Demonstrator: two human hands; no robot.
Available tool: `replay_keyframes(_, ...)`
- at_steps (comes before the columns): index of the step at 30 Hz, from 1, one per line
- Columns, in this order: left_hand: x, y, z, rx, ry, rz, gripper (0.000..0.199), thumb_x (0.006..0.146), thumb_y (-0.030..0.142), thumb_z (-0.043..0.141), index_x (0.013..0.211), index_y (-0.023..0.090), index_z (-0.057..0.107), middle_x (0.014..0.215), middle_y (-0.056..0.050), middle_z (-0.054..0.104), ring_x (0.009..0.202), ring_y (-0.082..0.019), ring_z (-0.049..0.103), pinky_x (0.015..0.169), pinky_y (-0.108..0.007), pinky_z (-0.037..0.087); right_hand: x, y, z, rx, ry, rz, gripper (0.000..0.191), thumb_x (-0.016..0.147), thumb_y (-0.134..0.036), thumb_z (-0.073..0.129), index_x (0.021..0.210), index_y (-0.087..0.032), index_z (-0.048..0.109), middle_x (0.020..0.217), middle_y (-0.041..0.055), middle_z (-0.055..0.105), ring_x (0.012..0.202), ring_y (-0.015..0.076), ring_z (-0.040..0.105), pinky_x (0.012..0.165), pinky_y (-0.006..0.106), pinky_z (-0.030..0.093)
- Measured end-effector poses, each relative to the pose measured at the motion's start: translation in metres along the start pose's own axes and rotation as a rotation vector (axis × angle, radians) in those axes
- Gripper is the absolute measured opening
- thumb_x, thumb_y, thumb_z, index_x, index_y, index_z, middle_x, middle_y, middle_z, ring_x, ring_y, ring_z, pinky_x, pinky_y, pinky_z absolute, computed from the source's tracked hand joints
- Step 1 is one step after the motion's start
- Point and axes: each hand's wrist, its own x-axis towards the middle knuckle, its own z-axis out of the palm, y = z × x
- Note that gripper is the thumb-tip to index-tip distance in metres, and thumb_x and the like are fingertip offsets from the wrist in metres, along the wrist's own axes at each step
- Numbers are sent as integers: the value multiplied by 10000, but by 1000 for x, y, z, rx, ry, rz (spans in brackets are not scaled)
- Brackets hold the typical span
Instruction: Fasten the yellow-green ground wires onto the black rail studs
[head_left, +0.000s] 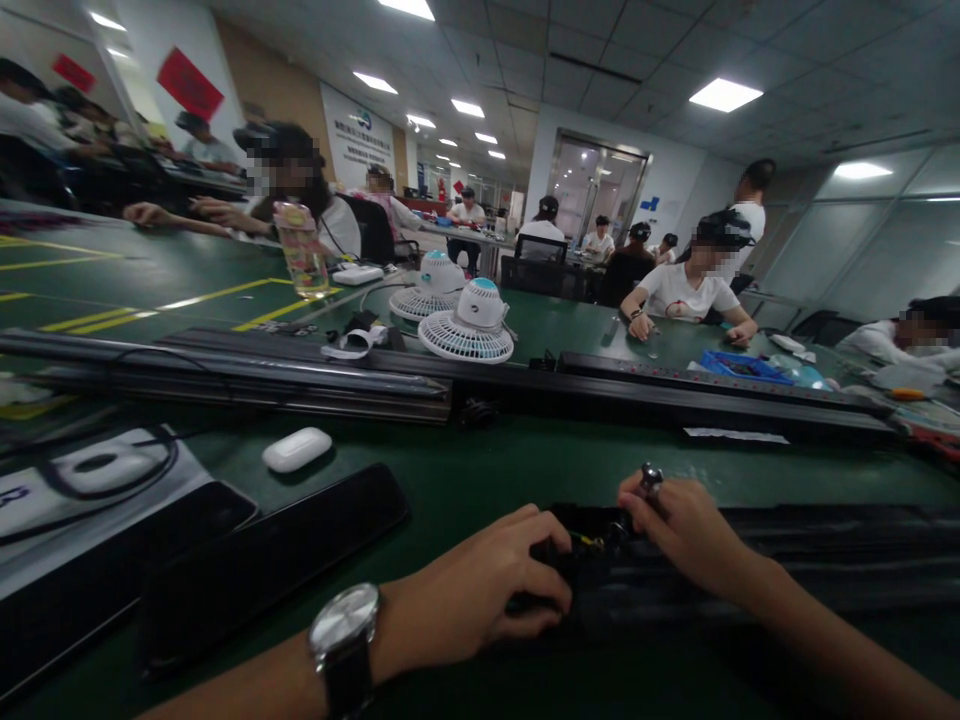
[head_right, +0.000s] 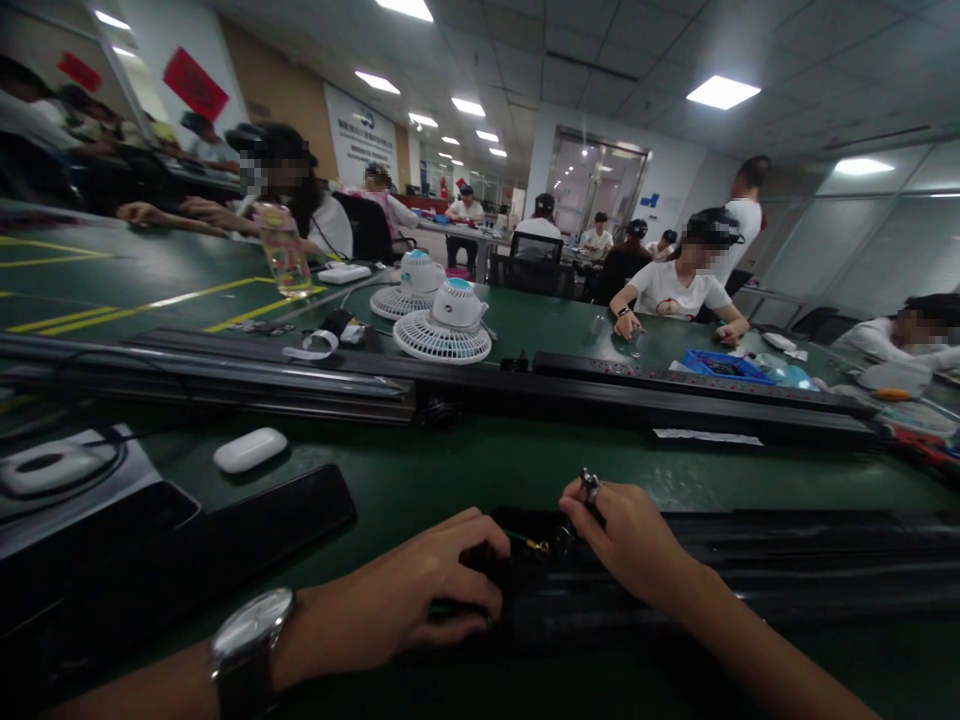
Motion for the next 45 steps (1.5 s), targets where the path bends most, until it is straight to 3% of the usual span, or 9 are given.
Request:
replay_keyframes(6, -1, 0, 1, -9, 17, -13, 198, 911, 299, 731, 1099, 243, 699, 1267, -71, 567, 1151, -220, 554, 990, -364, 496, 0, -1, -2, 2, 4, 2, 279, 1039, -301, 457, 853, -210, 643, 703, 8, 673, 629, 177, 653, 631, 289, 460)
replay_keyframes(11, -2, 0, 3, -32, 49, -12, 95, 907, 244, 729, 997, 225, 708, 1226, -59, 573, 1111, -203, 567, 960, -344, 507, 0, -4, -3, 13, 10, -1, 237, 1018, -304, 491, 873, -205, 651, 702, 9, 681, 623, 177, 656, 615, 281, 463)
replay_keyframes(22, 1, 0, 2, -17, 30, 23, 73, 905, 222, 719, 965, 249, 750, 1223, -51, 576, 1107, -202, 557, 947, -333, 508, 1, -4, -2, 59, -17, 26, 219, 1007, -290, 499, 881, -212, 661, 699, -3, 678, 626, 168, 651, 613, 270, 451)
replay_keyframes(33, -1, -1, 4, -11, 32, -4, 176, 909, 283, 733, 1075, 234, 697, 1251, -66, 569, 1135, -212, 556, 981, -370, 509, -2, -2, -5, 176, 60, 112, 234, 1002, -358, 535, 884, -195, 654, 637, -13, 684, 512, 138, 640, 533, 244, 470)
replay_keyframes(45, -1, -2, 4, -11, 10, -10, 102, 926, 265, 712, 1021, 228, 700, 1260, -65, 561, 1141, -210, 551, 958, -355, 509, -7, -14, -7, 180, 53, 38, 157, 953, -313, 620, 880, -212, 717, 736, 5, 738, 606, 151, 678, 582, 253, 496)
